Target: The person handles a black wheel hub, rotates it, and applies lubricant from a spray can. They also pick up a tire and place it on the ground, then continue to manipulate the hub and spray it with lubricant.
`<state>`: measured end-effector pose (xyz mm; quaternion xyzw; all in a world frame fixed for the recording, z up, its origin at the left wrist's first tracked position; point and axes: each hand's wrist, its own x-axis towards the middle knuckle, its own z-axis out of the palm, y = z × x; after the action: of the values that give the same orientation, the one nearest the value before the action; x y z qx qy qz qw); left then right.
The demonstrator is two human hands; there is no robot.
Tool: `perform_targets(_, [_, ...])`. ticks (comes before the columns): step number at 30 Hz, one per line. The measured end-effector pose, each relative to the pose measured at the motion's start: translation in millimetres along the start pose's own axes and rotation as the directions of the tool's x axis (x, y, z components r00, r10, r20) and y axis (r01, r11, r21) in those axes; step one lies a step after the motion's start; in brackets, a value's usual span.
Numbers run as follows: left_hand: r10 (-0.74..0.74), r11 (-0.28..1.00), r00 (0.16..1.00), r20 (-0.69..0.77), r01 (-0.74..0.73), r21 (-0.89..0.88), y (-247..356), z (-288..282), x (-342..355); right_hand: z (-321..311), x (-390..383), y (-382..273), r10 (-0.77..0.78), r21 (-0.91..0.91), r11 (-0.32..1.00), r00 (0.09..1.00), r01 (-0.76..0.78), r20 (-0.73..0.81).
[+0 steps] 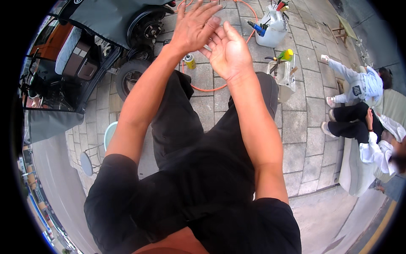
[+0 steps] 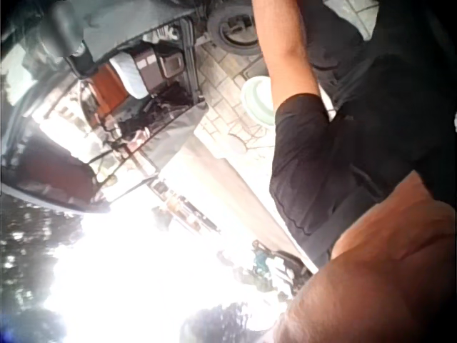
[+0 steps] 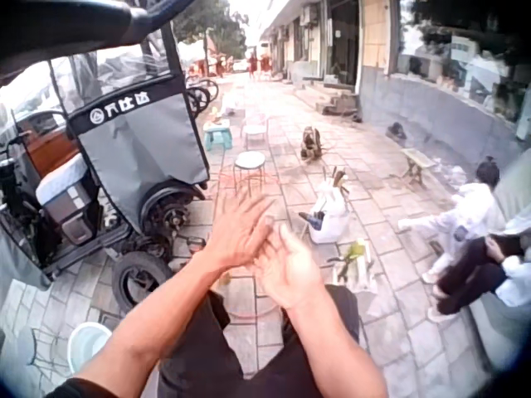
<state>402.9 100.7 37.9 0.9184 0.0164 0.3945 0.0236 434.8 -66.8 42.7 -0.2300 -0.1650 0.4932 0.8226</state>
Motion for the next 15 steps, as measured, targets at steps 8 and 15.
perform_targets(8, [-0.777, 0.295, 0.275, 0.566, 0.954, -0.059, -226.6, 25.3, -118.8, -24.6, 26.6, -67.4, 0.088, -0.667, 0.742, 0.996, -0.07, -0.007])
perform_targets(15, [-0.668, 0.629, 0.215, 0.713, 0.675, 0.386, -245.4, 108.2, -145.4, -115.8, 90.8, -31.9, -0.037, -0.9, -0.27, 0.937, -0.343, -0.346])
